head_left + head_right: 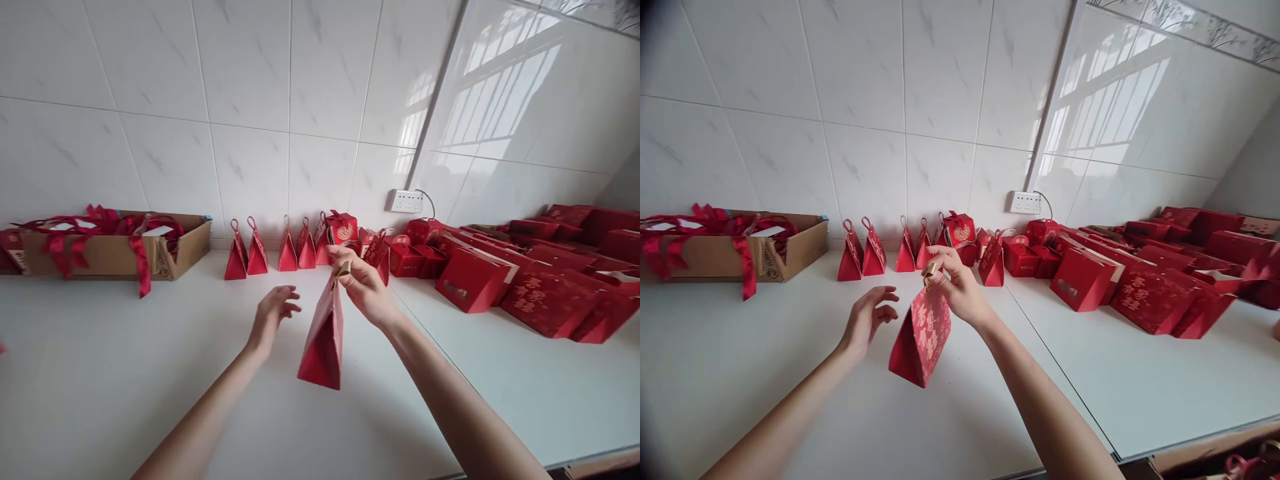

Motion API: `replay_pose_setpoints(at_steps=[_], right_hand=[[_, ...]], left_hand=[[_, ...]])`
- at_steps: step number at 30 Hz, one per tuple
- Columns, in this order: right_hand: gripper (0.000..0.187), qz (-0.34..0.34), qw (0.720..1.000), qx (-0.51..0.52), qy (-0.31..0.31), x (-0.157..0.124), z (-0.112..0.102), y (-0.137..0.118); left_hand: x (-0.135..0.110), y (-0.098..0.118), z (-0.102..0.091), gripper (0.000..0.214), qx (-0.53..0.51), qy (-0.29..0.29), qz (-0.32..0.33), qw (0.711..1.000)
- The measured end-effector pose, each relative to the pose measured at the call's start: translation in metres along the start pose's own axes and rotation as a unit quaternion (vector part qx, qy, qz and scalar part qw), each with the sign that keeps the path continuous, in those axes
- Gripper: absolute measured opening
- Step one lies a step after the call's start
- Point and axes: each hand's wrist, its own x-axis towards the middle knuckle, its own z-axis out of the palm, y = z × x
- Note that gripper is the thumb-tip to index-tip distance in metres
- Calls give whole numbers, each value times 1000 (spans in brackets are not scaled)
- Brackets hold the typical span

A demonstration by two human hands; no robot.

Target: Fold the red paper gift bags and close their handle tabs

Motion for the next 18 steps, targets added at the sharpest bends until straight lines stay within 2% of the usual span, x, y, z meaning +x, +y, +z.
replay_pose_setpoints(at_steps=[2,5,7,10,13,15,16,18], right_hand=[[36,38,993,113,-7,-1,8,10],[34,80,961,264,-26,-10,19,21],[26,105,940,324,-32,-19,23,26],[26,158,918,363,14,-29,20,31],[39,196,912,344,109,-32,12,35],[34,193,931,280,131,-33,10,36],[31,188,945,237,124,-33,11,36],[24,172,968,149,103,-35,17,34]], left_hand=[[-3,1,3,51,-3,-43,6,999],[-17,1,15,61,-29,-170,11,985],[-27,1,22,58,-11,-196,1,980],[-36,2,25,42,69,-143,-7,987],[-37,4,24,35,153,-38,56,986],[-34,6,21,34,204,28,121,971],[-32,7,20,32,225,42,146,962],[-30,9,19,28,250,27,172,953]])
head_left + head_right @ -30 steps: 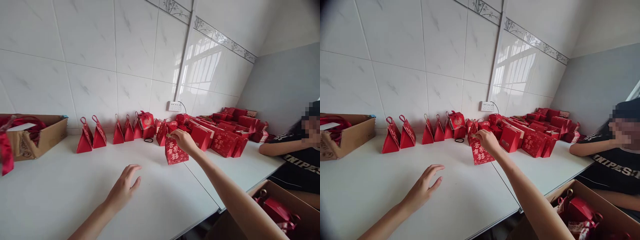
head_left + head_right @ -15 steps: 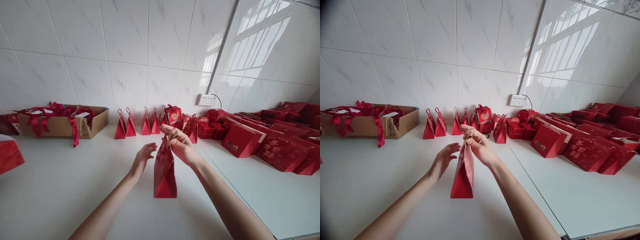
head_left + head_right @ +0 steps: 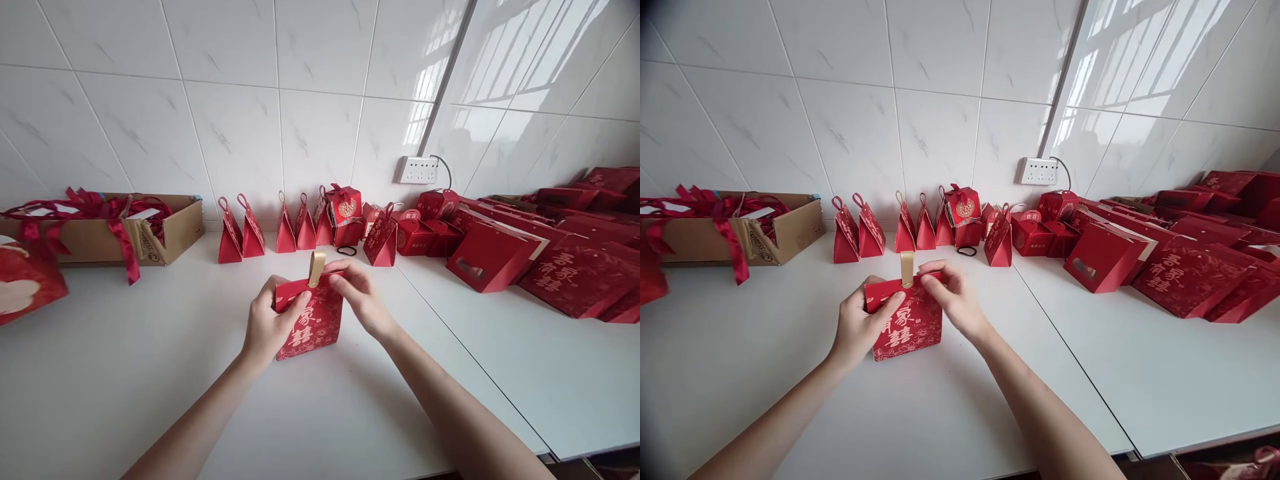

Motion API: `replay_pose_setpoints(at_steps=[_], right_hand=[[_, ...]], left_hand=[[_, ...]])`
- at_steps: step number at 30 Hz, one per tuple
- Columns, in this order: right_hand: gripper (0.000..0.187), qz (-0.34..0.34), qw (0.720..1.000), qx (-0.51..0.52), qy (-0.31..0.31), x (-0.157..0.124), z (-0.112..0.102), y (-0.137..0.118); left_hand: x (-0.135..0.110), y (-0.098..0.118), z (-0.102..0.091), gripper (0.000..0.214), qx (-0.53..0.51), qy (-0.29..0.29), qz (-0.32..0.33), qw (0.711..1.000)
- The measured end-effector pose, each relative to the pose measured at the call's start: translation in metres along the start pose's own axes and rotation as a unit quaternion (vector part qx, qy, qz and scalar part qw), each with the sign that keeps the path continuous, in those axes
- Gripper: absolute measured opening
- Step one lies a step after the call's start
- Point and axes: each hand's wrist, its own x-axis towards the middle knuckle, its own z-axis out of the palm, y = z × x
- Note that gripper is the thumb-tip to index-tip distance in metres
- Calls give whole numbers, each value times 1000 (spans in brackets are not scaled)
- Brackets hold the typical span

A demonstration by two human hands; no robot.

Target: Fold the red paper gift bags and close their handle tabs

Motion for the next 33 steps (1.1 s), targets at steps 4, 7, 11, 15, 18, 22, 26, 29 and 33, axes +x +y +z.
replay_pose_setpoints(at_steps=[4,7,11,15,18,22,26,29,33], right_hand=[[13,-55,992,-115,-16,-12,15,-3],[7,-106,982,-154,-34,-21,21,-7],[7,-165,969,-179,-42,-27,21,-8],[9,-196,960,-196,-33,-29,20,-7],[10,-221,954,-201,-30,-30,19,-7],[11,-254,947,-197,-30,-33,20,-6],[12,-276,941,-195,-14,-36,23,-3],[12,-294,935,-200,-6,-37,24,-1],[12,-304,930,-207,0,-37,24,1]], left_hand=[[2,4,-5,17,-18,-46,52,997],[2,10,-9,9,-29,-37,125,991],[2,16,-10,8,-26,-24,235,971],[-1,16,-7,14,-22,-9,247,969],[-4,16,-5,15,-28,0,228,973],[-7,17,-5,16,-37,3,218,975],[-7,17,-4,18,-27,6,231,973],[-6,15,-3,14,-22,14,257,966],[-4,9,0,20,-31,51,365,929]])
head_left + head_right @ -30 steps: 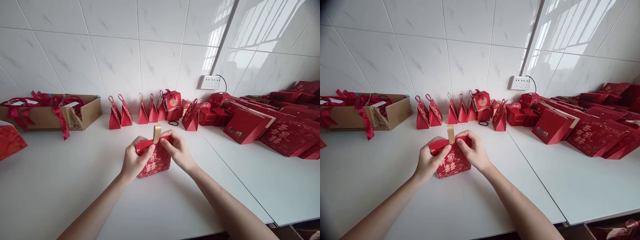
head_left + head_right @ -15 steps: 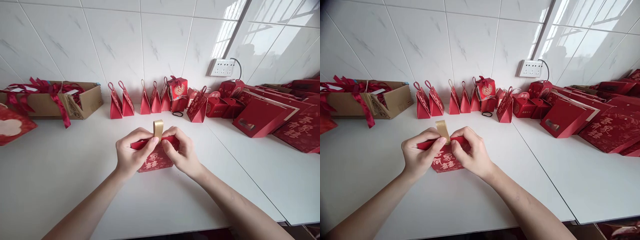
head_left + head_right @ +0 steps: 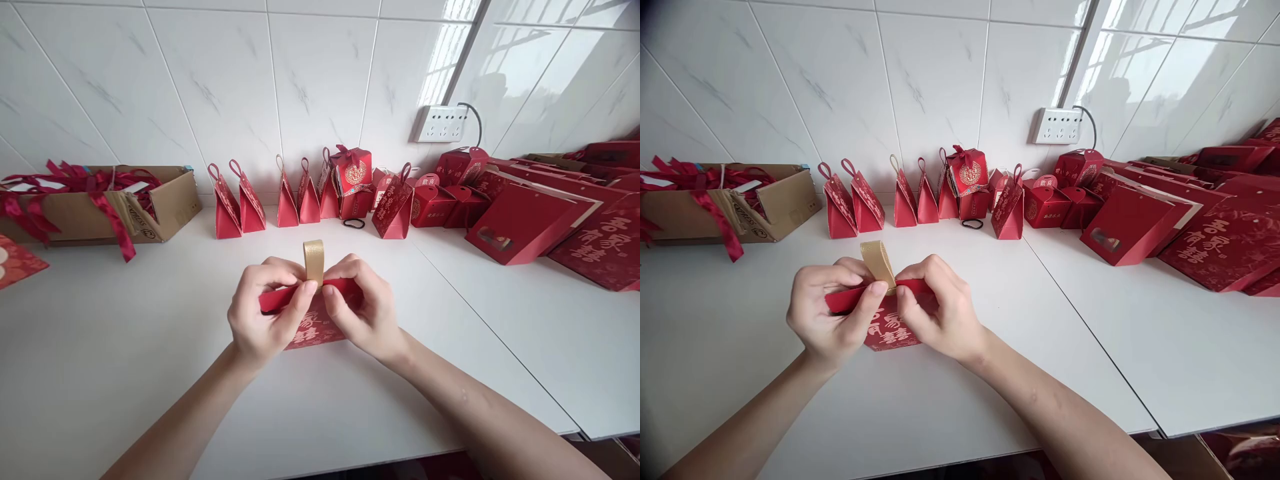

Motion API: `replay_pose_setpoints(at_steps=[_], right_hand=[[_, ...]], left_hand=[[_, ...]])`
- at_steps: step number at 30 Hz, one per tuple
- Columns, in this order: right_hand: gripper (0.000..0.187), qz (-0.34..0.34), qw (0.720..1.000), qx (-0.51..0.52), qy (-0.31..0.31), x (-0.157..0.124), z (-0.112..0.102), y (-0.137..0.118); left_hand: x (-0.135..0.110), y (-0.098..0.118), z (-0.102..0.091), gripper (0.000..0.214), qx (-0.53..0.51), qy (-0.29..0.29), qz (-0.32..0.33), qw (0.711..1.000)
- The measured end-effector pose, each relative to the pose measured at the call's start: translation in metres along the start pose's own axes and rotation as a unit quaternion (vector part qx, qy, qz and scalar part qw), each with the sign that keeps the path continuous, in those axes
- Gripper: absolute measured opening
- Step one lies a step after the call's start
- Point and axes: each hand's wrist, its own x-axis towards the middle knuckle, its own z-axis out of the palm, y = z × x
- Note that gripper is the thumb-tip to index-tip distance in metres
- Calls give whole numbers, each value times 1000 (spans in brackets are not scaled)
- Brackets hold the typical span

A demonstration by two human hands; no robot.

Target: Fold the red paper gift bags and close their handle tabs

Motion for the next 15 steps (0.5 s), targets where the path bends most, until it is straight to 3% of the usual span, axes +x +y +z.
replay_pose_setpoints(at_steps=[4,10,15], right_hand=[[13,-16,1000,-2,7,0,-2,2],[14,-37,999,-7,15,-2,-1,2],[13,-42,999,-11,19,-1,-1,1]], left_hand=[[0,1,-2,23,34,-39,59,997],[3,9,-8,36,-4,-89,8,996],[2,9,-8,39,4,-85,4,996]])
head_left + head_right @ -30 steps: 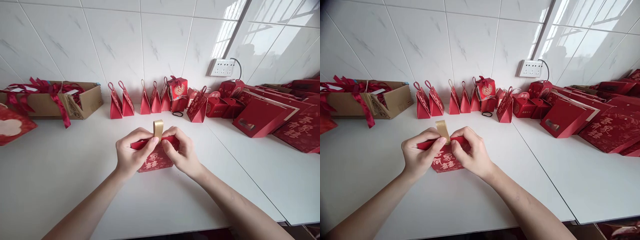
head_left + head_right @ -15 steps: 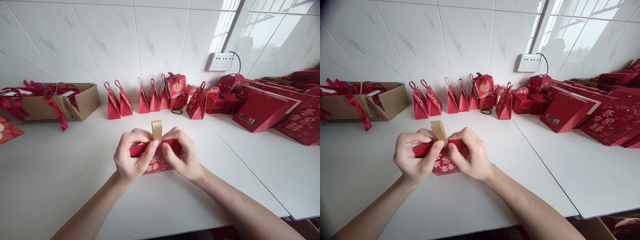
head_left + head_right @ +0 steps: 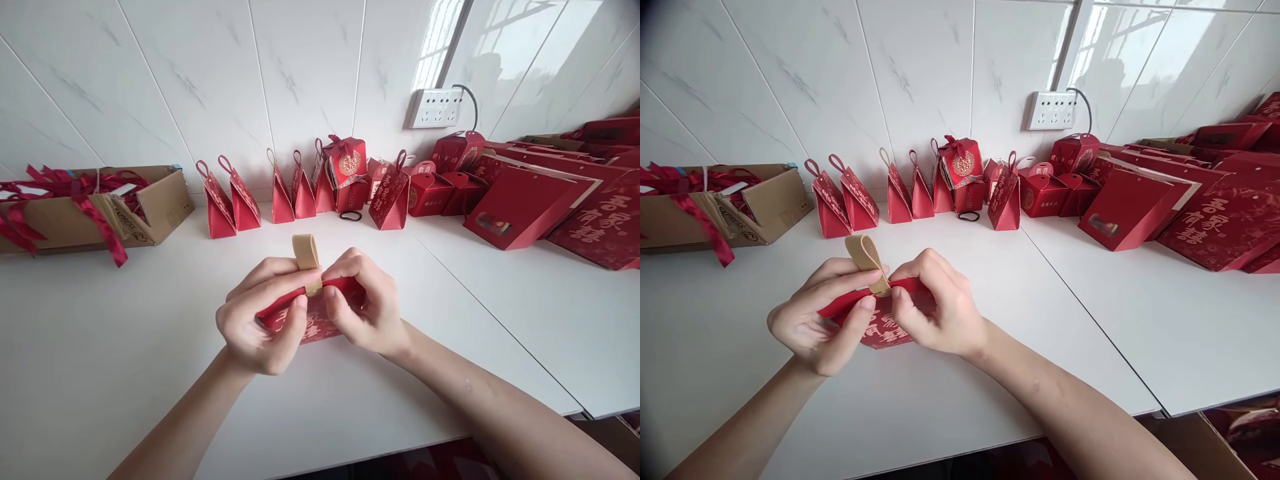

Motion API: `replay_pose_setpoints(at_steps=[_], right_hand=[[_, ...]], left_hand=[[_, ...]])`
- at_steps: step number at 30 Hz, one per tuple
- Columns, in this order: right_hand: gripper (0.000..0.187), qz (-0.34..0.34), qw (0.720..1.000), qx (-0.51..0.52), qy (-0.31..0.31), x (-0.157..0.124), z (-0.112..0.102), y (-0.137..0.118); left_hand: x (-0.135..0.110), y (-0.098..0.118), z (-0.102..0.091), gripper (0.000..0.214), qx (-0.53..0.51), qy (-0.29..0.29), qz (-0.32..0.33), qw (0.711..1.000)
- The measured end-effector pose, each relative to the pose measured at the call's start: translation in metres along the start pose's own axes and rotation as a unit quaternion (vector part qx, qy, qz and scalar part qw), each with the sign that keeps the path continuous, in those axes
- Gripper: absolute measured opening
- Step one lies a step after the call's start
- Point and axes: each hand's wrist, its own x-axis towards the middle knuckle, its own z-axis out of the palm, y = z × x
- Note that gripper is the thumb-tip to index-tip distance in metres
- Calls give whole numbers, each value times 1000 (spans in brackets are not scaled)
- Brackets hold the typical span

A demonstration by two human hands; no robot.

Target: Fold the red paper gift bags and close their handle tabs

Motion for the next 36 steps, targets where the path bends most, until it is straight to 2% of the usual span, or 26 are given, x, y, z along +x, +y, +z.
replay_pose_setpoints(at_steps=[21,36], right_hand=[[12,13,1000,-2,-1,1,0,-1],[12,34,999,-20,-6,2,-1,-1]], left_hand=[[-1,-2,1,36,-3,7,-1,1000],[-4,-3,2,34,9,12,-30,999]])
